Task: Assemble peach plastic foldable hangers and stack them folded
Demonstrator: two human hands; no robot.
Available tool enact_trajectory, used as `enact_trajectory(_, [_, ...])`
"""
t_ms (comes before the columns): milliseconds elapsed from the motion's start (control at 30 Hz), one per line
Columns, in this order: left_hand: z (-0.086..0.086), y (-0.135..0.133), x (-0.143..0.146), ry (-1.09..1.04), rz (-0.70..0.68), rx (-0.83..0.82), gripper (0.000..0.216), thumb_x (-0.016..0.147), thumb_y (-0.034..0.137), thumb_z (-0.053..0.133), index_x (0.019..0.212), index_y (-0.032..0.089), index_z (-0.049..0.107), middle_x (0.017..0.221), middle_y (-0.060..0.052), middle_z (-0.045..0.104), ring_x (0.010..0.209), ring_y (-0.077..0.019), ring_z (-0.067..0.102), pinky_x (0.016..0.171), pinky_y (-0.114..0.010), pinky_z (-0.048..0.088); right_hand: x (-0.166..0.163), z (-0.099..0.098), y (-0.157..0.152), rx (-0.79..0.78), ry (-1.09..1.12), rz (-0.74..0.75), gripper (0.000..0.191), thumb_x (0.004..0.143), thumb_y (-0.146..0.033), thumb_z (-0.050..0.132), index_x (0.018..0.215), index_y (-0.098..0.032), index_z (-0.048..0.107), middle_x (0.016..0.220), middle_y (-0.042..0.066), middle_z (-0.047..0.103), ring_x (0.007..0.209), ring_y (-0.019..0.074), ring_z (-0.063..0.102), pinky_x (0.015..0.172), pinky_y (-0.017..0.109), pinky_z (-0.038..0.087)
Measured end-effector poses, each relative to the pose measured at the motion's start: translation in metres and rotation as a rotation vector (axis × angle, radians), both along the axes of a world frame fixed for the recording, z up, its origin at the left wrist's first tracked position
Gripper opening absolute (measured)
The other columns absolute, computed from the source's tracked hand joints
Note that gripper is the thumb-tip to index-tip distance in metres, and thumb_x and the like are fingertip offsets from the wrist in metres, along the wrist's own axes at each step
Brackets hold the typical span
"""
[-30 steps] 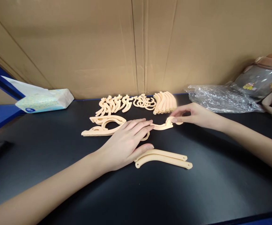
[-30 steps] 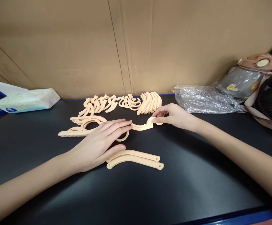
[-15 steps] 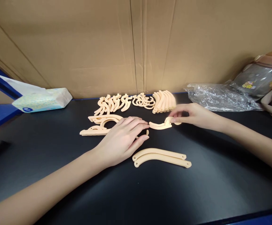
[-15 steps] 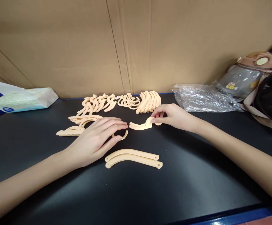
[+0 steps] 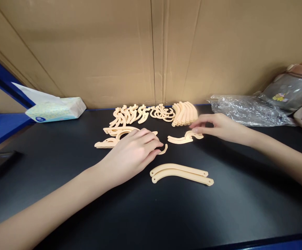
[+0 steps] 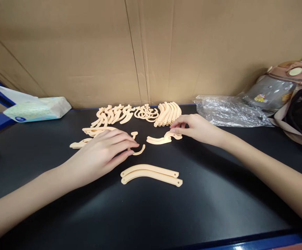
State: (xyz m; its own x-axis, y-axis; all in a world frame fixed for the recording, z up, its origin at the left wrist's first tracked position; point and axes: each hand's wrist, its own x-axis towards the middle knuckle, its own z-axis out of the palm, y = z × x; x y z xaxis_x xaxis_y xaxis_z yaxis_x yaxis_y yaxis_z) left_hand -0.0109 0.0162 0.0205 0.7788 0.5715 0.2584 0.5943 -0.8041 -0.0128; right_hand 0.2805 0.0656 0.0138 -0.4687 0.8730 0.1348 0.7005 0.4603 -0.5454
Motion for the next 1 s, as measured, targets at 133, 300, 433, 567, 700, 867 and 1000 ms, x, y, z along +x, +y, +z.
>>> enact_trajectory(133, [-0.006,-0.001,-0.004,0.010,-0.066,0.055,0.028,0.099,0.025,0.042,0.101,0.016,0.068,0.098,-0.006,0.068,0.091,-0.0200,0.058,0.082,-0.034,0.042,-0.007,0.019,-0.009,0.099,0.005,-0.001,0.031,0.087,-0.050,0.055,0.095,-0.025,0.071,0.094,0.002,0.073,0.083,0.0214,0.065,0.073,0.033,0.046])
enact_trajectory(300, [-0.015,0.000,-0.005,0.060,-0.106,0.185,0.024,0.097,0.018,0.045,0.098,0.016,0.068,0.093,-0.006,0.068,0.088,-0.0203,0.058,0.078,-0.032,0.040,-0.021,0.021,-0.031,0.335,-0.072,0.048,0.021,0.090,-0.038,0.054,0.095,-0.024,0.069,0.084,0.001,0.071,0.077,0.0196,0.063,0.074,0.034,0.042])
enact_trajectory(433, [-0.018,0.000,-0.004,0.067,-0.075,0.212,0.023,0.097,0.017,0.045,0.093,0.015,0.068,0.088,-0.006,0.067,0.081,-0.0195,0.057,0.075,-0.032,0.039,-0.029,0.005,-0.043,0.444,-0.156,0.131,0.017,0.093,-0.027,0.050,0.093,-0.022,0.066,0.087,0.001,0.070,0.081,0.0188,0.062,0.084,0.037,0.037])
enact_trajectory(567, [-0.019,0.000,-0.003,0.036,-0.058,0.190,0.023,0.096,0.017,0.044,0.089,0.013,0.066,0.086,-0.007,0.066,0.080,-0.0198,0.057,0.075,-0.033,0.041,-0.031,-0.005,-0.047,0.427,-0.132,0.166,0.016,0.094,-0.029,0.050,0.094,-0.021,0.064,0.086,0.002,0.069,0.080,0.0175,0.061,0.084,0.036,0.038])
enact_trajectory(700, [-0.019,0.000,-0.003,-0.006,-0.019,0.143,0.022,0.095,0.017,0.044,0.085,0.014,0.063,0.084,-0.006,0.066,0.078,-0.0180,0.059,0.073,-0.031,0.044,-0.032,-0.008,-0.047,0.394,-0.108,0.174,0.016,0.094,-0.027,0.050,0.096,-0.022,0.065,0.088,0.003,0.070,0.084,0.0184,0.062,0.085,0.036,0.038])
enact_trajectory(867, [-0.015,-0.004,-0.005,-0.160,-0.061,0.177,0.014,0.094,0.016,0.047,0.092,0.015,0.061,0.089,-0.003,0.069,0.075,-0.0145,0.062,0.069,-0.027,0.047,-0.035,-0.013,-0.049,0.369,-0.036,0.185,0.015,0.094,-0.025,0.051,0.100,-0.022,0.064,0.090,0.003,0.068,0.085,0.0173,0.061,0.087,0.036,0.040])
enact_trajectory(1000, [-0.011,-0.011,-0.003,-0.258,-0.182,0.195,0.009,0.092,0.013,0.052,0.095,0.014,0.060,0.096,-0.004,0.070,0.082,-0.0143,0.065,0.073,-0.026,0.048,-0.039,-0.014,-0.056,0.242,0.160,0.148,0.033,0.093,-0.030,0.054,0.125,-0.024,0.054,0.101,0.004,0.065,0.094,0.0165,0.061,0.089,0.034,0.045])
